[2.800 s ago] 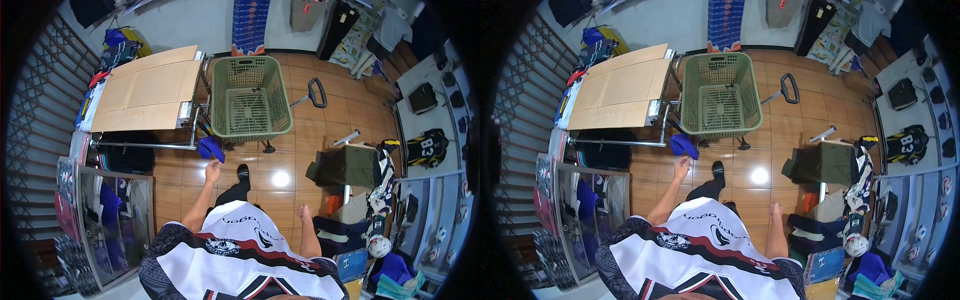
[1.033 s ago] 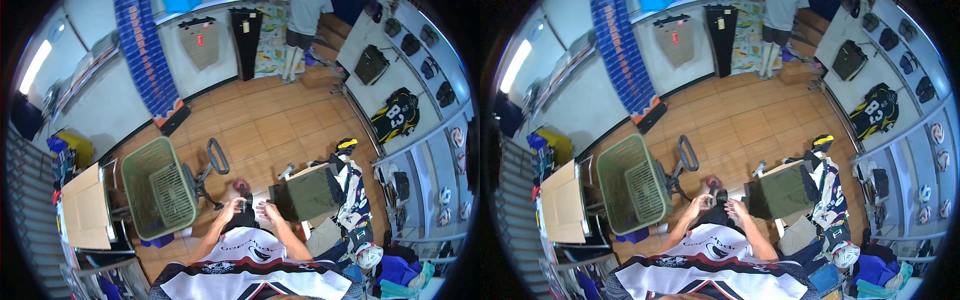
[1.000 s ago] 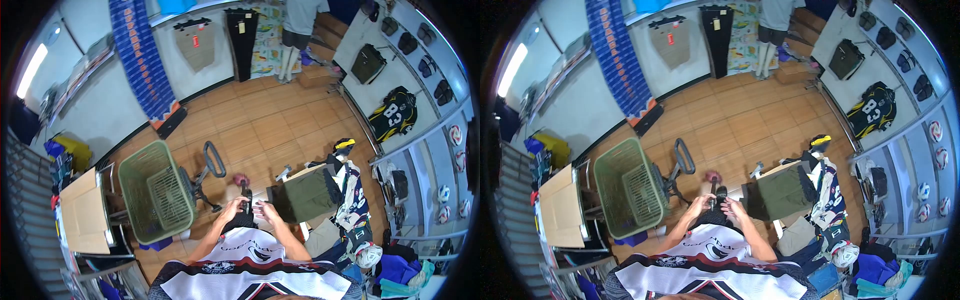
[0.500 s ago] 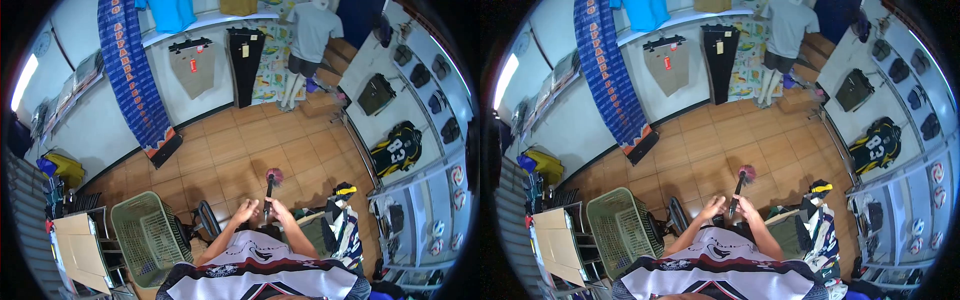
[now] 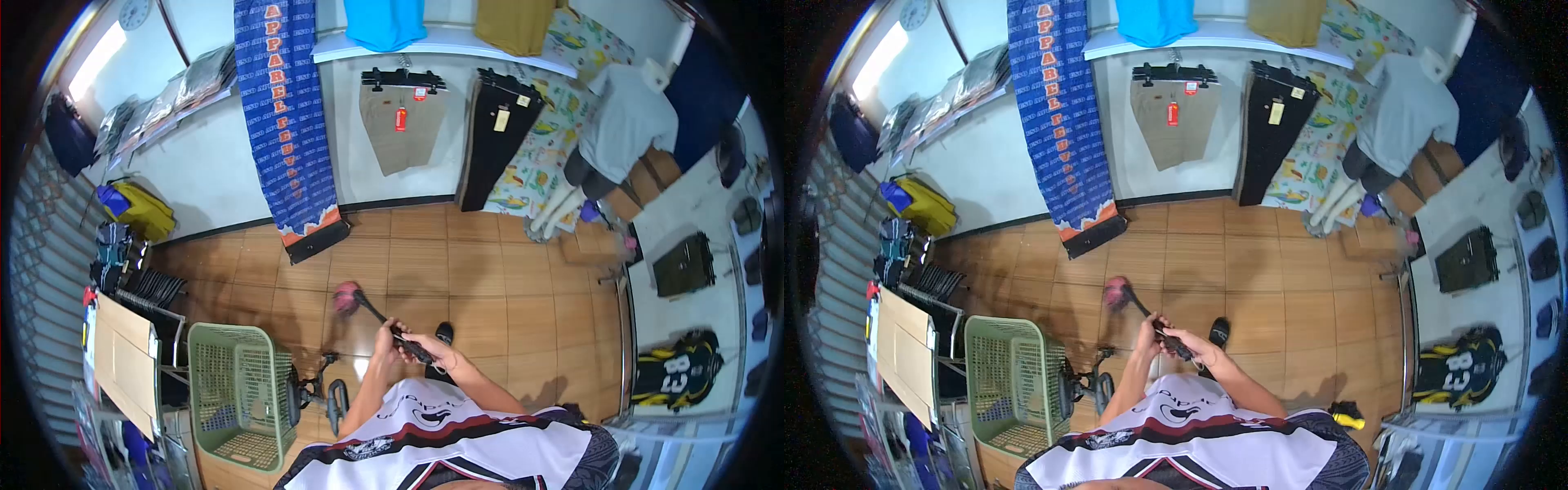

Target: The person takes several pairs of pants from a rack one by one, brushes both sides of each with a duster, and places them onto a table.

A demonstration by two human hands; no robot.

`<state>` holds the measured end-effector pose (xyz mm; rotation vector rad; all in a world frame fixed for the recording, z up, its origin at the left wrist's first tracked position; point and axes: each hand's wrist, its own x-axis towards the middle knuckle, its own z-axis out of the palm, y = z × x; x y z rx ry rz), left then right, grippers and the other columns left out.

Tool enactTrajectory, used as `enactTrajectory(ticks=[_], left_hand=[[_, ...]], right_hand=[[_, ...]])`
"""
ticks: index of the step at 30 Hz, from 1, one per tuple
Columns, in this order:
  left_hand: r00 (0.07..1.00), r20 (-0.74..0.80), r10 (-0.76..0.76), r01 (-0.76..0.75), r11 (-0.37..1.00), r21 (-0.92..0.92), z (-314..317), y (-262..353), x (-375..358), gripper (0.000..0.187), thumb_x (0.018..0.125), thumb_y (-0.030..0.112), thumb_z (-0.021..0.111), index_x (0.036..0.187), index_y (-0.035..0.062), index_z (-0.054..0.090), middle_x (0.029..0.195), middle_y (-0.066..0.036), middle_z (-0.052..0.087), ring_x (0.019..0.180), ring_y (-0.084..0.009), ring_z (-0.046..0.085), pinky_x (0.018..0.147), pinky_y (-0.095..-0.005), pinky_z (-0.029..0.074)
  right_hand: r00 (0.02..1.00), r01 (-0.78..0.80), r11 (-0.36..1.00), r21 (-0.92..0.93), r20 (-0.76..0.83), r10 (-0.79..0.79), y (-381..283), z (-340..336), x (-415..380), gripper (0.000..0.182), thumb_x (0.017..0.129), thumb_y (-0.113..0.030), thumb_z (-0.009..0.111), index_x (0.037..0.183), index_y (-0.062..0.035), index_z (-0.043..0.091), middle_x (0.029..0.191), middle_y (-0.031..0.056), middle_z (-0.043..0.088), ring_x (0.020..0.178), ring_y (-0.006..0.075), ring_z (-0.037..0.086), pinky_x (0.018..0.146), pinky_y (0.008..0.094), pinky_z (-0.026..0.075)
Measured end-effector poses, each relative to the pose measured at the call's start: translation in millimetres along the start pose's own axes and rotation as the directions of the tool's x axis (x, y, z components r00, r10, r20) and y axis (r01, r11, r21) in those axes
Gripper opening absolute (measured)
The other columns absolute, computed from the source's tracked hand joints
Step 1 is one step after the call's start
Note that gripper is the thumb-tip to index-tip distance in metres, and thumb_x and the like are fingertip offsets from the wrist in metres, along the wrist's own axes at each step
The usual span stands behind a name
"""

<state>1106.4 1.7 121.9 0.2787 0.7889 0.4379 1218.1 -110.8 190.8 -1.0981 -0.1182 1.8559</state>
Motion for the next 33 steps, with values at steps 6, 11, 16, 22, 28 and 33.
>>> enactTrajectory(ticks=[6, 11, 16, 22, 28, 33], left_hand=[[0.936, -0.273, 0.221, -0.266, 0.954, -0.140, 32, 45, 84, 0.017, 0.102, 0.023, 0.050, 0.087, 0.0160, 0.046, 0.066, 0.004, 0.038, 0.053, -0.0088, 0.038, 0.049, -0.0251, 0.036], [0.746, -0.490, 0.452, -0.445, 0.885, 0.139, 75, 92, 100, 0.041, 0.106, 0.050, 0.044, 0.099, 0.0091, 0.048, 0.063, 0.004, 0.035, 0.047, -0.0087, 0.035, 0.042, -0.0257, 0.030], [0.599, -0.514, 0.614, -0.424, 0.788, 0.447, 94, 118, 130, 0.045, 0.107, 0.051, 0.041, 0.102, 0.0073, 0.050, 0.061, 0.003, 0.037, 0.045, -0.0079, 0.037, 0.039, -0.0255, 0.031], [0.535, -0.410, 0.739, -0.404, 0.650, 0.644, 108, 157, 184, 0.039, 0.106, 0.046, 0.049, 0.096, 0.0085, 0.052, 0.062, 0.004, 0.041, 0.044, -0.0060, 0.039, 0.039, -0.0238, 0.031], [0.516, -0.340, 0.786, -0.434, 0.582, 0.688, 139, 198, 264, 0.036, 0.105, 0.042, 0.055, 0.093, 0.0077, 0.054, 0.066, 0.003, 0.048, 0.050, -0.0055, 0.041, 0.044, -0.0242, 0.033], [0.456, -0.281, 0.844, -0.372, 0.468, 0.802, 171, 226, 320, 0.042, 0.103, 0.042, 0.058, 0.086, 0.0035, 0.057, 0.068, -0.002, 0.053, 0.060, -0.0117, 0.049, 0.055, -0.0312, 0.040]], right_hand=[[0.902, 0.060, 0.963, -0.262, -0.399, -0.165, -117, -139, 0, 0.041, 0.096, -0.038, 0.066, 0.113, -0.0008, 0.065, 0.102, 0.0090, 0.072, 0.088, 0.0184, 0.068, 0.076, 0.0352, 0.058], [0.781, 0.110, 0.884, -0.454, -0.511, -0.360, -251, -239, 10, 0.027, 0.096, -0.029, 0.065, 0.108, -0.0051, 0.065, 0.096, 0.0061, 0.072, 0.076, 0.0141, 0.066, 0.063, 0.0286, 0.054], [0.720, 0.275, 0.649, -0.710, -0.295, -0.628, -410, -259, 65, 0.022, 0.092, -0.023, 0.067, 0.102, -0.0034, 0.068, 0.085, 0.0063, 0.070, 0.069, 0.0160, 0.065, 0.063, 0.0292, 0.050], [0.524, 0.217, 0.111, -0.970, 0.019, -0.852, -604, -220, 142, 0.036, 0.086, -0.025, 0.071, 0.110, 0.0021, 0.067, 0.102, 0.0199, 0.074, 0.099, 0.0338, 0.071, 0.088, 0.0423, 0.054], [0.467, 0.147, -0.120, -0.982, 0.175, -0.867, -761, -183, 225, 0.036, 0.084, -0.018, 0.070, 0.114, -0.0004, 0.063, 0.107, 0.0200, 0.072, 0.105, 0.0368, 0.068, 0.092, 0.0456, 0.053], [0.314, 0.084, -0.374, -0.924, 0.381, -0.870, -829, -185, 292, 0.037, 0.082, -0.014, 0.071, 0.116, -0.0029, 0.061, 0.114, 0.0191, 0.068, 0.109, 0.0403, 0.063, 0.091, 0.0482, 0.052]])
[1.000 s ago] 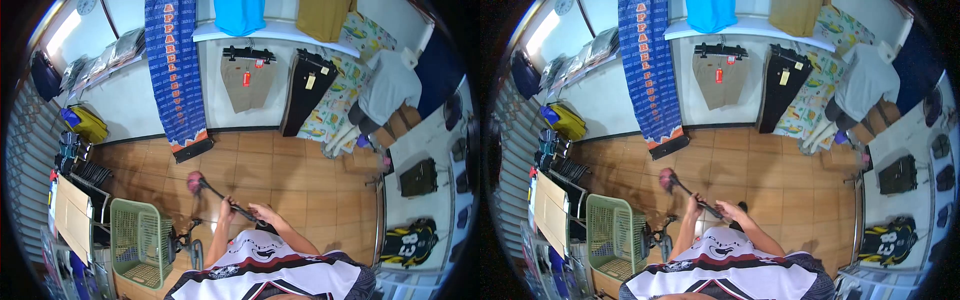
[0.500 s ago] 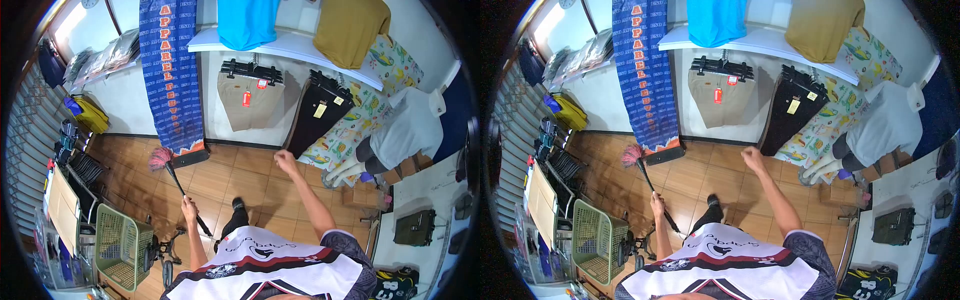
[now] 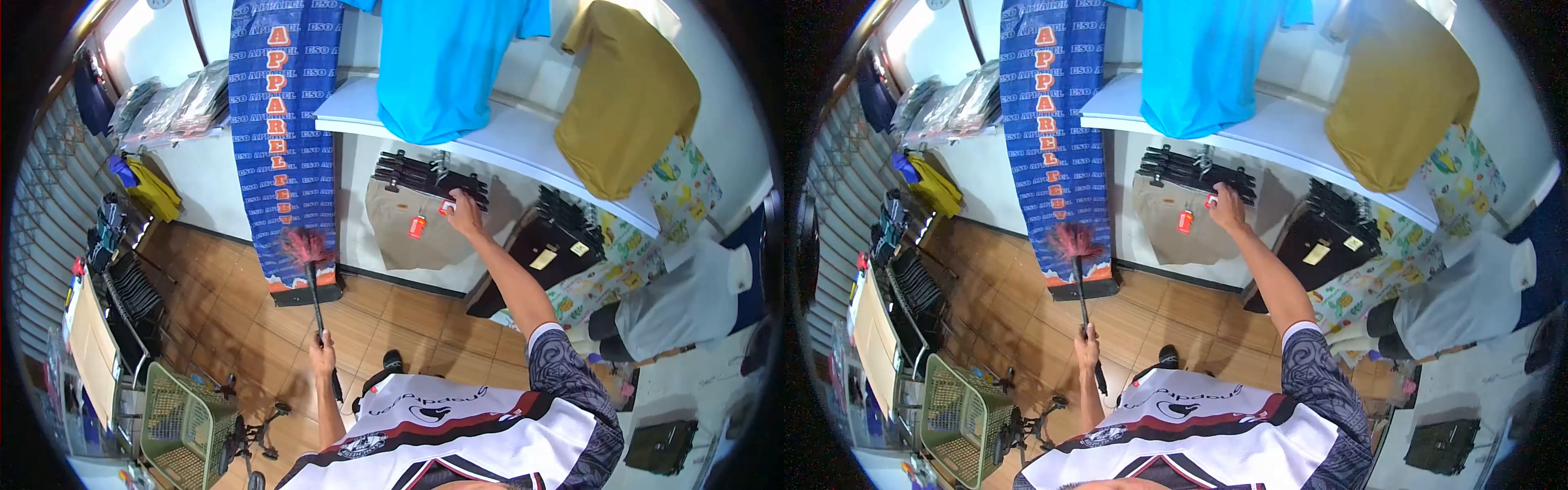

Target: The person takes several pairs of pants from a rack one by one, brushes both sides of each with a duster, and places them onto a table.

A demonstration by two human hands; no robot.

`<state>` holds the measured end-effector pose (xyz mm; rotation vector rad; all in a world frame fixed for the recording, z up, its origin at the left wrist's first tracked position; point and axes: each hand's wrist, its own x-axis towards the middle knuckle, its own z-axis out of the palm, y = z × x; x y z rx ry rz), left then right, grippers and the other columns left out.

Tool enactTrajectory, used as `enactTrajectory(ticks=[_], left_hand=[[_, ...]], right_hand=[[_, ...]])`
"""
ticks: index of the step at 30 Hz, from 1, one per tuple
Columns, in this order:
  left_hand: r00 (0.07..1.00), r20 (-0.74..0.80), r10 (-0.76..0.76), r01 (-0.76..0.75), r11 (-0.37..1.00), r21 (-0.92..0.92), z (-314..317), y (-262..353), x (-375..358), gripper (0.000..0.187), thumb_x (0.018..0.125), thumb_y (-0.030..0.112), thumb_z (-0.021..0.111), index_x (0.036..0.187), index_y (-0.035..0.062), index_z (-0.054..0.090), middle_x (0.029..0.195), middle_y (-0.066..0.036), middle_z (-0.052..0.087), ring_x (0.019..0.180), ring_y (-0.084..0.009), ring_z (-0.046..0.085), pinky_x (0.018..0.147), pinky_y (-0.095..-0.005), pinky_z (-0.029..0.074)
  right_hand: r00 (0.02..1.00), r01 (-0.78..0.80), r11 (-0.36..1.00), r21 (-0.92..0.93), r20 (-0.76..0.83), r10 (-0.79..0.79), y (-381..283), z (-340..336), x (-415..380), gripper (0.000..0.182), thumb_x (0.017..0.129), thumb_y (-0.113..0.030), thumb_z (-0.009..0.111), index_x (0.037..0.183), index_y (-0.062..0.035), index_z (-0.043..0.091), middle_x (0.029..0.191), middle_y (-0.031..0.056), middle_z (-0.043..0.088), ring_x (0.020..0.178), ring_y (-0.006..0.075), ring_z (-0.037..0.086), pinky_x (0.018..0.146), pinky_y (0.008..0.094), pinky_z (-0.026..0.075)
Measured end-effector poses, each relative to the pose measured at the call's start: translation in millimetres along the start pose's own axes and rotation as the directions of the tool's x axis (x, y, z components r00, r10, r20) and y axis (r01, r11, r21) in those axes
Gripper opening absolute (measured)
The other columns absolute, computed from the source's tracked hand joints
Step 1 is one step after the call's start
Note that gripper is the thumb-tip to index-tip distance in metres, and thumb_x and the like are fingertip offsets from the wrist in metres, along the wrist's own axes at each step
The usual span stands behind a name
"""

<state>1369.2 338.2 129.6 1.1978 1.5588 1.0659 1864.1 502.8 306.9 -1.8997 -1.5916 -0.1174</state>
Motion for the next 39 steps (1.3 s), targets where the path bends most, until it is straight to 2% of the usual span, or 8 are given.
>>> enactTrajectory(ticks=[10, 17, 22, 27, 32, 33, 36, 39], left_hand=[[0.998, -0.031, 0.058, -0.053, 0.987, 0.152, 37, 61, -15, 0.041, 0.100, 0.040, 0.063, 0.095, -0.0013, 0.061, 0.067, -0.006, 0.053, 0.062, -0.0158, 0.049, 0.057, -0.0362, 0.040], [0.996, -0.089, 0.023, -0.011, 0.991, 0.134, 38, 91, -85, 0.035, 0.102, 0.035, 0.061, 0.099, 0.0007, 0.056, 0.064, -0.004, 0.055, 0.058, -0.0122, 0.051, 0.053, -0.0315, 0.041], [0.956, -0.276, 0.099, -0.104, 0.995, -0.001, 63, 138, -130, 0.027, 0.107, 0.026, 0.051, 0.100, 0.0005, 0.055, 0.065, -0.003, 0.053, 0.059, -0.0115, 0.050, 0.052, -0.0308, 0.040], [0.884, -0.425, 0.196, -0.267, 0.957, -0.114, 134, 164, -166, 0.021, 0.107, 0.020, 0.048, 0.109, 0.0010, 0.058, 0.067, -0.003, 0.052, 0.060, -0.0112, 0.049, 0.052, -0.0310, 0.041], [0.968, -0.150, 0.199, -0.146, 0.941, 0.306, 182, 109, -206, 0.029, 0.105, 0.030, 0.052, 0.119, 0.0060, 0.061, 0.074, -0.025, 0.064, 0.067, -0.0430, 0.064, 0.059, -0.0501, 0.049], [0.981, -0.101, 0.163, -0.112, 0.914, 0.389, 184, 92, -212, 0.031, 0.105, 0.033, 0.052, 0.119, 0.0067, 0.062, 0.077, -0.028, 0.065, 0.071, -0.0479, 0.065, 0.062, -0.0541, 0.049], [0.975, -0.216, 0.047, 0.053, 0.898, 0.437, 161, 90, -228, 0.038, 0.105, 0.040, 0.050, 0.114, 0.0065, 0.065, 0.082, -0.029, 0.067, 0.084, -0.0523, 0.064, 0.068, -0.0609, 0.048], [0.912, -0.406, 0.063, 0.033, 0.973, 0.226, 129, 119, -251, 0.035, 0.106, 0.034, 0.049, 0.110, 0.0032, 0.065, 0.067, -0.020, 0.061, 0.061, -0.0331, 0.062, 0.056, -0.0463, 0.047]], right_hand=[[0.978, 0.068, 0.970, -0.233, 0.209, -0.018, 2, 3, 32, 0.027, 0.083, -0.026, 0.078, 0.102, -0.0110, 0.068, 0.109, 0.0135, 0.068, 0.111, 0.0364, 0.064, 0.092, 0.0590, 0.049], [0.876, -0.071, 0.997, -0.044, 0.474, 0.083, -19, -66, 19, 0.026, 0.083, -0.028, 0.074, 0.094, -0.0056, 0.067, 0.097, 0.0214, 0.072, 0.099, 0.0412, 0.069, 0.083, 0.0504, 0.054], [0.856, 0.012, 0.990, 0.142, 0.510, -0.084, -7, -83, -8, 0.033, 0.080, -0.029, 0.072, 0.093, 0.0014, 0.070, 0.092, 0.0252, 0.072, 0.094, 0.0423, 0.070, 0.081, 0.0486, 0.054], [0.814, -0.060, 0.879, 0.473, 0.532, -0.231, -27, -134, -47, 0.032, 0.083, -0.023, 0.074, 0.095, 0.0059, 0.070, 0.084, 0.0213, 0.072, 0.081, 0.0281, 0.072, 0.074, 0.0404, 0.052], [0.768, -0.127, 0.745, 0.655, 0.540, -0.344, -60, -201, -84, 0.019, 0.085, -0.012, 0.073, 0.091, 0.0059, 0.071, 0.078, 0.0110, 0.071, 0.070, 0.0140, 0.064, 0.067, 0.0328, 0.050], [0.773, 0.039, 0.829, 0.559, 0.508, -0.379, -59, -201, -90, 0.022, 0.086, -0.009, 0.072, 0.102, 0.0061, 0.069, 0.077, 0.0066, 0.068, 0.069, 0.0107, 0.061, 0.063, 0.0299, 0.048], [0.686, -0.189, 0.681, 0.708, 0.591, -0.424, -41, -173, -103, 0.033, 0.086, -0.006, 0.069, 0.116, 0.0061, 0.063, 0.077, 0.0057, 0.066, 0.068, 0.0106, 0.061, 0.061, 0.0285, 0.047], [0.703, -0.264, 0.626, 0.734, 0.591, -0.395, -70, -198, -118, 0.054, 0.084, 0.000, 0.064, 0.137, 0.0041, 0.050, 0.081, 0.0070, 0.065, 0.065, 0.0117, 0.060, 0.060, 0.0289, 0.047]])
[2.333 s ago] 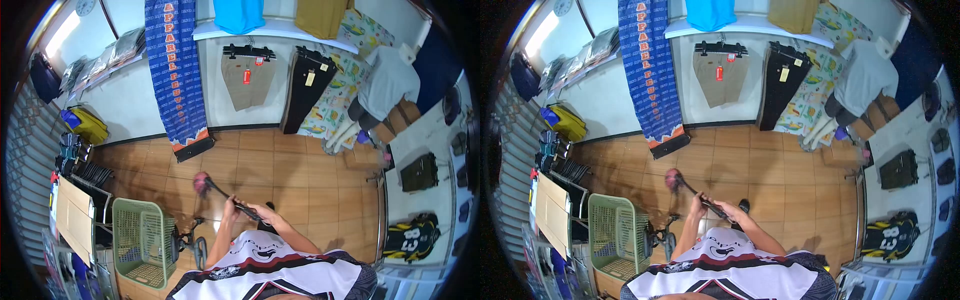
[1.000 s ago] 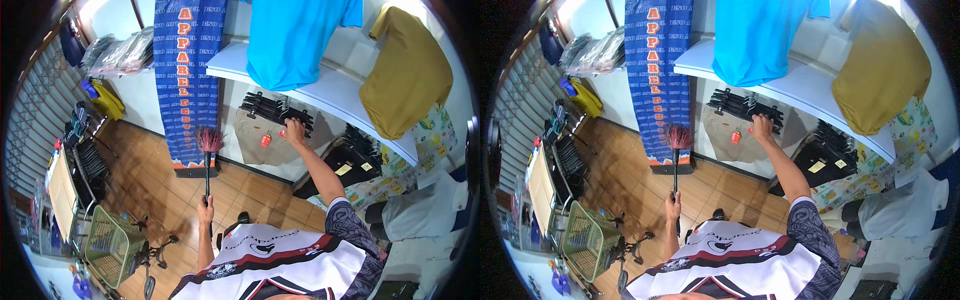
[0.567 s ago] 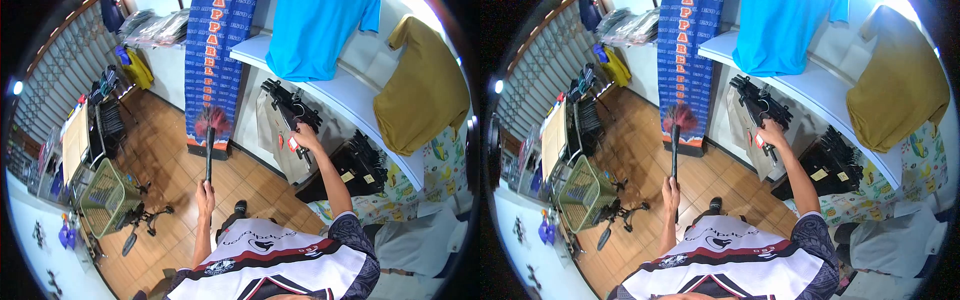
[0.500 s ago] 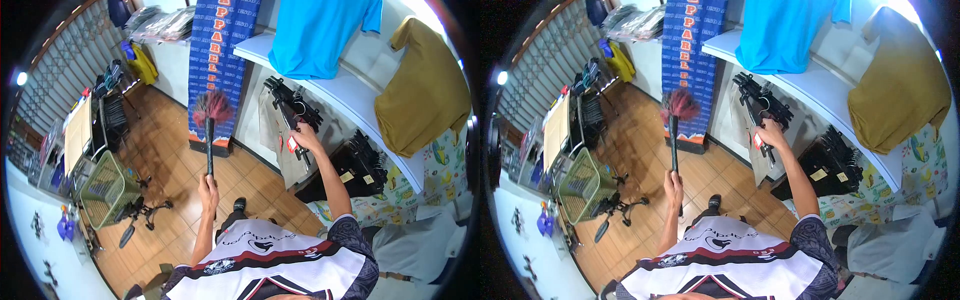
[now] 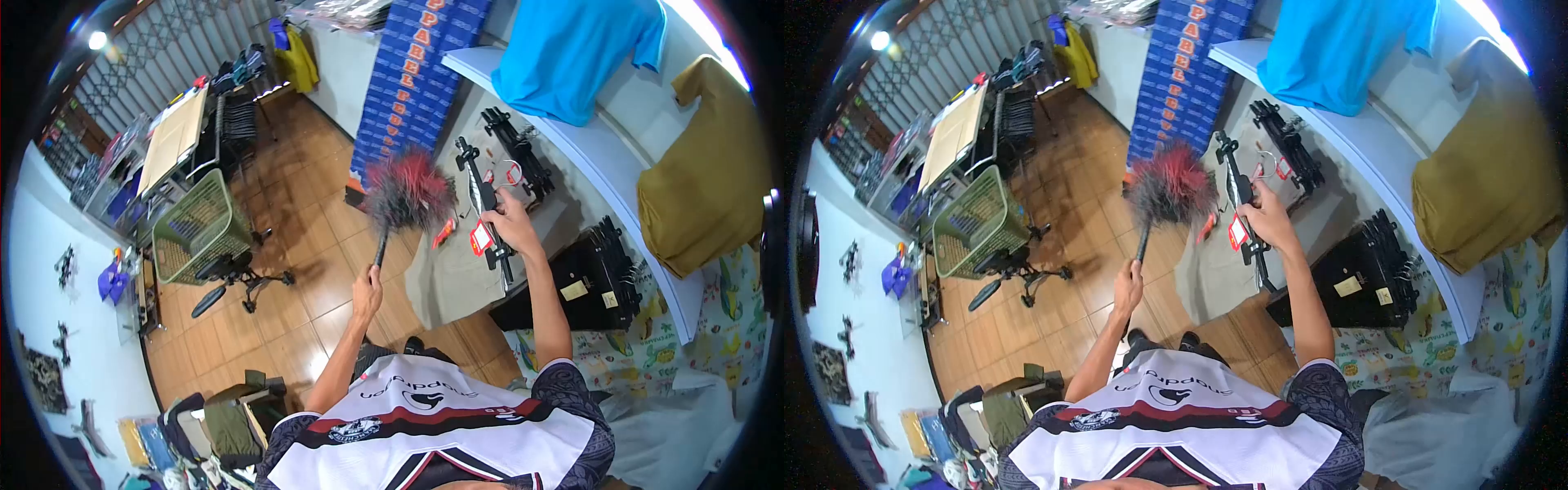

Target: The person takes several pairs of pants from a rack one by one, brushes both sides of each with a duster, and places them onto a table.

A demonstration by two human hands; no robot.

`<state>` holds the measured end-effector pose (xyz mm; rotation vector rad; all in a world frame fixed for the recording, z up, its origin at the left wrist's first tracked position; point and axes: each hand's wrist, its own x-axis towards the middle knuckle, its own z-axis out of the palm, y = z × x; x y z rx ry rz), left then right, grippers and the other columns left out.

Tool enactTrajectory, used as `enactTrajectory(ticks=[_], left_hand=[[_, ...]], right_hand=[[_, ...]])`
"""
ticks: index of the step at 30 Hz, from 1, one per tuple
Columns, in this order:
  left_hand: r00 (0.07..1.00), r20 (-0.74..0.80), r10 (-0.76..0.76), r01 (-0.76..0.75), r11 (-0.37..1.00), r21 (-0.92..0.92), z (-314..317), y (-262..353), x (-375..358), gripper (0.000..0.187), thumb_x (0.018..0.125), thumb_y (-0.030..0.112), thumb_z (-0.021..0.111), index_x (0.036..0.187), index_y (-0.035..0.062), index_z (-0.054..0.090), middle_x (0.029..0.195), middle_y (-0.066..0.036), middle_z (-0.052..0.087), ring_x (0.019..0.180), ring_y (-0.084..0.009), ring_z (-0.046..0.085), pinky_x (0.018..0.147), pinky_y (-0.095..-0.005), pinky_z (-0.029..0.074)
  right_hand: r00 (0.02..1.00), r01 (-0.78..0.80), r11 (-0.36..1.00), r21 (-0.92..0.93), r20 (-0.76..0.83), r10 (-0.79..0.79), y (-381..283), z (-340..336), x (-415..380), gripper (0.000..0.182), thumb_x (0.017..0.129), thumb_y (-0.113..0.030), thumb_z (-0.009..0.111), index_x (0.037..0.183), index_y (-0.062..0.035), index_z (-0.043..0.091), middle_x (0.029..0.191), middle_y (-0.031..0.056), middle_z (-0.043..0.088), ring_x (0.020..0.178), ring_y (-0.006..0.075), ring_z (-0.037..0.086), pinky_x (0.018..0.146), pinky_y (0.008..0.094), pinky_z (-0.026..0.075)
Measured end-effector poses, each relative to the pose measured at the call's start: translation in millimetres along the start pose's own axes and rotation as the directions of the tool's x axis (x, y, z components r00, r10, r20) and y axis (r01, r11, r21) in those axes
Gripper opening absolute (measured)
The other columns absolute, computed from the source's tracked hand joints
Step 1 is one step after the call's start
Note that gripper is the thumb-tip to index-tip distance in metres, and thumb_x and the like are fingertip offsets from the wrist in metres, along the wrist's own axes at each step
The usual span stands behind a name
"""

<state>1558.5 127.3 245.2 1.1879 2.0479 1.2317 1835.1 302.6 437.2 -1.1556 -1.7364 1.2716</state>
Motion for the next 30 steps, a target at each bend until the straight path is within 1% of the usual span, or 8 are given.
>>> enactTrajectory(ticks=[2, 5, 8, 11, 17, 22, 25, 30], left_hand=[[0.997, -0.065, -0.051, 0.035, 0.974, -0.225, -28, 28, -15, 0.034, 0.108, 0.030, 0.047, 0.108, 0.0009, 0.064, 0.060, -0.011, 0.050, 0.056, -0.0152, 0.049, 0.051, -0.0360, 0.039], [0.997, -0.046, 0.065, -0.074, 0.971, -0.227, -32, 14, -58, 0.031, 0.106, 0.031, 0.050, 0.109, 0.0034, 0.064, 0.064, -0.016, 0.058, 0.056, -0.0252, 0.060, 0.054, -0.0410, 0.045], [0.906, 0.358, 0.227, -0.250, 0.968, 0.018, -50, -22, -107, 0.031, 0.104, 0.033, 0.052, 0.110, 0.0066, 0.067, 0.075, -0.021, 0.068, 0.070, -0.0387, 0.069, 0.061, -0.0484, 0.051], [0.890, 0.456, 0.026, -0.202, 0.918, 0.341, -80, -90, -123, 0.033, 0.103, 0.038, 0.053, 0.110, 0.0094, 0.070, 0.085, -0.024, 0.071, 0.083, -0.0457, 0.068, 0.070, -0.0545, 0.054], [0.998, -0.006, 0.056, -0.056, 0.998, -0.026, -139, -71, -120, 0.034, 0.106, 0.035, 0.050, 0.114, 0.0044, 0.065, 0.074, -0.024, 0.066, 0.066, -0.0446, 0.064, 0.061, -0.0516, 0.048], [0.999, 0.020, 0.046, -0.038, 0.958, -0.285, -155, 0, -138, 0.031, 0.105, 0.032, 0.052, 0.111, 0.0029, 0.062, 0.075, -0.024, 0.065, 0.068, -0.0455, 0.065, 0.059, -0.0499, 0.047], [0.972, 0.163, 0.167, -0.154, 0.984, -0.094, -138, -51, -172, 0.034, 0.105, 0.035, 0.052, 0.115, 0.0043, 0.065, 0.080, -0.025, 0.068, 0.076, -0.0469, 0.067, 0.064, -0.0520, 0.049], [0.913, 0.401, -0.071, 0.014, 0.990, 0.143, -153, -186, -205, 0.041, 0.104, 0.039, 0.052, 0.120, 0.0058, 0.069, 0.089, -0.026, 0.070, 0.088, -0.0458, 0.068, 0.075, -0.0505, 0.052]], right_hand=[[0.998, -0.036, 0.993, 0.108, 0.052, 0.031, -13, 10, -4, 0.070, 0.083, 0.004, 0.061, 0.149, -0.0023, 0.040, 0.085, 0.0077, 0.065, 0.066, 0.0114, 0.059, 0.060, 0.0287, 0.046], [0.999, -0.002, 0.992, 0.125, 0.037, -0.002, -44, 31, -19, 0.077, 0.083, 0.004, 0.060, 0.154, -0.0112, 0.036, 0.085, 0.0074, 0.064, 0.066, 0.0113, 0.058, 0.059, 0.0276, 0.046], [0.985, 0.147, 0.982, 0.116, 0.071, -0.155, -59, 39, -20, 0.074, 0.084, 0.006, 0.058, 0.151, -0.0199, 0.041, 0.080, 0.0052, 0.062, 0.061, 0.0092, 0.054, 0.055, 0.0254, 0.043], [0.986, 0.147, 0.970, 0.194, 0.056, -0.160, -89, 50, -39, 0.065, 0.083, 0.004, 0.058, 0.143, -0.0187, 0.049, 0.081, 0.0049, 0.061, 0.062, 0.0091, 0.055, 0.055, 0.0247, 0.043], [0.950, 0.259, 0.957, 0.129, 0.144, -0.276, -148, 92, -98, 0.054, 0.082, 0.003, 0.056, 0.134, -0.0096, 0.055, 0.091, 0.0005, 0.058, 0.074, 0.0068, 0.053, 0.068, 0.0214, 0.043], [0.934, 0.205, 0.944, 0.260, 0.237, -0.268, -179, 127, -147, 0.056, 0.078, -0.001, 0.040, 0.132, -0.0066, 0.056, 0.093, 0.0011, 0.059, 0.075, 0.0055, 0.051, 0.065, 0.0198, 0.040], [0.909, 0.362, 0.925, 0.118, 0.174, -0.378, -185, 138, -172, 0.060, 0.075, 0.004, 0.037, 0.132, -0.0059, 0.054, 0.093, 0.0020, 0.059, 0.075, 0.0061, 0.053, 0.063, 0.0213, 0.042], [0.865, 0.500, 0.865, -0.047, -0.008, -0.501, -175, 158, -194, 0.042, 0.081, 0.010, 0.068, 0.119, -0.0054, 0.057, 0.090, 0.0015, 0.061, 0.079, 0.0085, 0.057, 0.064, 0.0277, 0.046]])
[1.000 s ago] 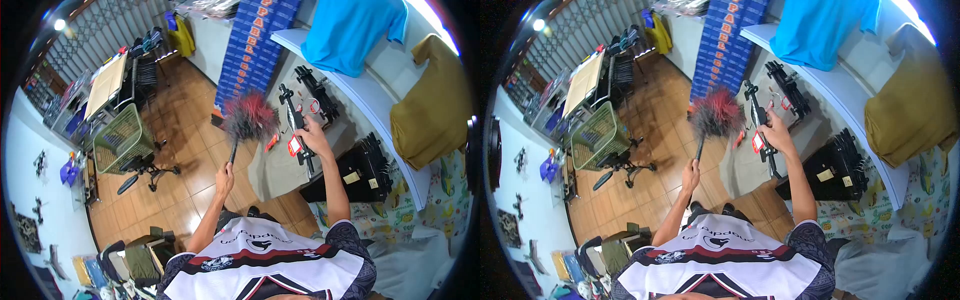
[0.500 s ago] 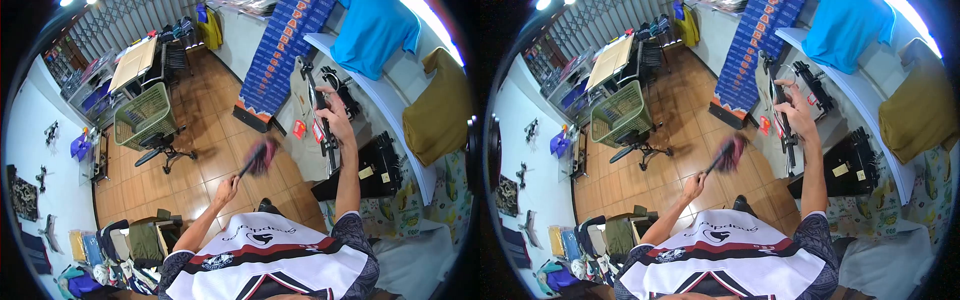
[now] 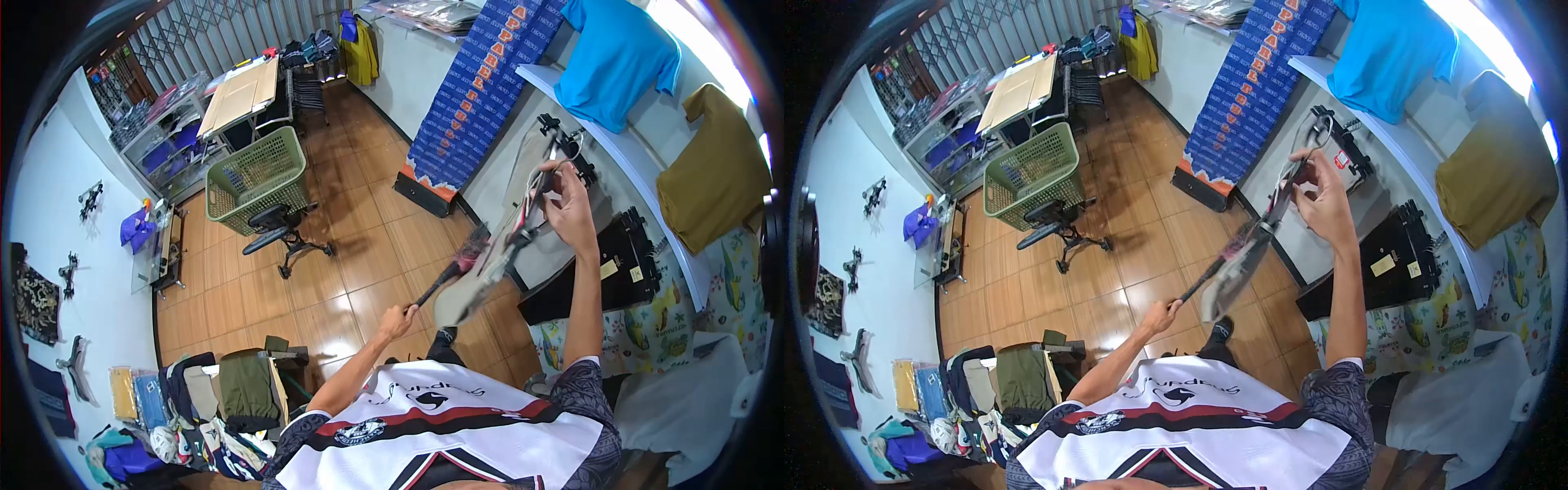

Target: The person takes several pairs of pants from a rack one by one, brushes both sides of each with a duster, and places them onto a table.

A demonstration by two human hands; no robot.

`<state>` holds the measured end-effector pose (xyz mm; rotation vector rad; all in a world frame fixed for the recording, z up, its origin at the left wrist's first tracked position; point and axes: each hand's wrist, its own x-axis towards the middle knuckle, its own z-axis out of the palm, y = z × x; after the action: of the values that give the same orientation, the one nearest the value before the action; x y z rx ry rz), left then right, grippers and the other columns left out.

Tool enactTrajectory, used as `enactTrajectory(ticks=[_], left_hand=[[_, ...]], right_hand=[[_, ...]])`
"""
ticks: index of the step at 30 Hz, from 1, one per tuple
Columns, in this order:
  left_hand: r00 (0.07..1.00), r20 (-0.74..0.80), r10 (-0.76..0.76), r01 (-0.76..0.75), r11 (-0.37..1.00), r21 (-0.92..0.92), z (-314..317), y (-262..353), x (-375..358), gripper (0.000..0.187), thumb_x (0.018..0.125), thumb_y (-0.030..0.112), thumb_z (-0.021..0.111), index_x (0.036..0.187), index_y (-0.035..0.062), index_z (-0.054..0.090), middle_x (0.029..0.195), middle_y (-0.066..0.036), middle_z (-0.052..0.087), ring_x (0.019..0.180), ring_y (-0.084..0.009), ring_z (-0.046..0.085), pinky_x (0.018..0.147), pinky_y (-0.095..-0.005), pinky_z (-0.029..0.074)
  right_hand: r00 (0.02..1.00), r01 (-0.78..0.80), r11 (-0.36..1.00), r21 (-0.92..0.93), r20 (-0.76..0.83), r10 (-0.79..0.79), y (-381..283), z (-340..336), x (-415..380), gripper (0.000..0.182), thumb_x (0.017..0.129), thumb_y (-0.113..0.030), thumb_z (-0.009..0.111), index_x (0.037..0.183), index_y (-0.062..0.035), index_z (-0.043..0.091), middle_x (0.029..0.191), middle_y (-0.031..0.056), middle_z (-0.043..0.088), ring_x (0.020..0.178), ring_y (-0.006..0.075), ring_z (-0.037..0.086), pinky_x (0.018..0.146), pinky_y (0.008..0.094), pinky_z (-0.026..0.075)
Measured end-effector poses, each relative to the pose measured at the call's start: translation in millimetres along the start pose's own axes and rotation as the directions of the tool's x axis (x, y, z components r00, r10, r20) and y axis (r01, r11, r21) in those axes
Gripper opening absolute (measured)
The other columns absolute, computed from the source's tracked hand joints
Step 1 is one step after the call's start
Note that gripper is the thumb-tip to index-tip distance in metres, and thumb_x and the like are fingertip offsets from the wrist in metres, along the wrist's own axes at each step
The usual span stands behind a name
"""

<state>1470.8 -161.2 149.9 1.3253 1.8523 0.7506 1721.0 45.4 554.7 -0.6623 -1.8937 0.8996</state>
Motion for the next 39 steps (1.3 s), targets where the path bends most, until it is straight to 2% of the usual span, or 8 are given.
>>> enactTrajectory(ticks=[5, 8, 12, 21, 22, 28, 31, 39], left_hand=[[0.981, -0.188, -0.044, -0.064, 0.845, -0.530, -79, 62, -31, 0.050, 0.103, 0.047, 0.055, 0.101, -0.0012, 0.070, 0.064, -0.013, 0.061, 0.059, -0.0199, 0.062, 0.057, -0.0379, 0.047], [0.999, 0.033, 0.021, 0.007, 0.730, -0.683, -126, 88, -54, 0.055, 0.103, 0.049, 0.055, 0.088, -0.0025, 0.067, 0.060, -0.005, 0.049, 0.057, -0.0080, 0.048, 0.051, -0.0326, 0.040], [0.983, 0.114, 0.144, -0.138, 0.989, -0.062, -122, -5, -41, 0.050, 0.099, 0.050, 0.061, 0.097, 0.0019, 0.075, 0.079, -0.020, 0.072, 0.071, -0.0280, 0.069, 0.066, -0.0393, 0.051], [0.912, -0.397, -0.103, 0.071, 0.993, -0.095, -153, 3, -60, 0.041, 0.103, 0.038, 0.054, 0.119, 0.0029, 0.069, 0.090, -0.025, 0.071, 0.085, -0.0441, 0.069, 0.072, -0.0471, 0.051], [0.851, -0.525, 0.029, -0.098, 0.990, -0.103, -152, 10, -56, 0.038, 0.106, 0.033, 0.054, 0.115, -0.0017, 0.067, 0.065, -0.007, 0.058, 0.060, -0.0145, 0.055, 0.057, -0.0335, 0.044], [0.778, -0.628, 0.039, -0.363, 0.843, -0.398, -144, 93, -63, 0.027, 0.107, 0.021, 0.053, 0.121, 0.0005, 0.063, 0.068, 0.005, 0.046, 0.059, -0.0044, 0.042, 0.052, -0.0254, 0.036], [0.804, -0.594, 0.034, -0.421, 0.738, -0.527, -116, 116, -63, 0.025, 0.106, 0.018, 0.054, 0.123, 0.0006, 0.061, 0.069, 0.005, 0.044, 0.060, -0.0039, 0.040, 0.052, -0.0240, 0.035], [0.995, 0.003, 0.104, -0.103, 0.986, 0.132, -23, 5, -49, 0.041, 0.102, 0.038, 0.054, 0.111, 0.0010, 0.071, 0.085, -0.028, 0.068, 0.082, -0.0432, 0.069, 0.070, -0.0500, 0.051]], right_hand=[[0.998, 0.022, 0.832, -0.554, -0.040, -0.054, -14, 5, -15, 0.033, 0.078, -0.002, 0.077, 0.108, -0.0038, 0.062, 0.091, 0.0067, 0.060, 0.082, 0.0184, 0.062, 0.071, 0.0331, 0.049], [0.979, 0.077, 0.701, -0.709, -0.079, -0.188, -11, 10, -14, 0.040, 0.073, -0.021, 0.087, 0.103, -0.0046, 0.067, 0.100, 0.0101, 0.060, 0.092, 0.0312, 0.061, 0.086, 0.0425, 0.048], [0.936, 0.147, 0.434, -0.889, -0.018, -0.353, -28, 13, -7, 0.040, 0.075, -0.033, 0.085, 0.101, -0.0072, 0.069, 0.100, 0.0087, 0.063, 0.094, 0.0301, 0.063, 0.095, 0.0448, 0.042], [0.981, 0.013, 0.480, -0.877, 0.105, 0.165, 15, 3, -7, 0.043, 0.075, -0.032, 0.086, 0.096, -0.0003, 0.066, 0.091, 0.0183, 0.072, 0.090, 0.0375, 0.069, 0.078, 0.0454, 0.053], [0.962, -0.013, 0.502, -0.865, 0.126, 0.241, 22, 5, -7, 0.042, 0.075, -0.031, 0.086, 0.095, 0.0000, 0.066, 0.091, 0.0191, 0.072, 0.090, 0.0378, 0.069, 0.079, 0.0449, 0.053], [0.913, -0.151, 0.801, -0.580, 0.229, 0.338, 120, 11, -43, 0.031, 0.085, -0.012, 0.073, 0.108, 0.0008, 0.057, 0.079, 0.0134, 0.063, 0.071, 0.0246, 0.066, 0.069, 0.0416, 0.052], [0.902, -0.357, 0.811, -0.463, 0.054, 0.428, 105, 23, -41, 0.029, 0.085, -0.011, 0.072, 0.107, 0.0021, 0.058, 0.078, 0.0121, 0.064, 0.070, 0.0219, 0.065, 0.067, 0.0364, 0.050], [0.967, -0.185, 0.981, -0.064, -0.190, 0.170, 29, 4, -20, 0.017, 0.089, -0.009, 0.068, 0.104, -0.0023, 0.061, 0.073, -0.0026, 0.057, 0.064, 0.0054, 0.050, 0.058, 0.0256, 0.039]])
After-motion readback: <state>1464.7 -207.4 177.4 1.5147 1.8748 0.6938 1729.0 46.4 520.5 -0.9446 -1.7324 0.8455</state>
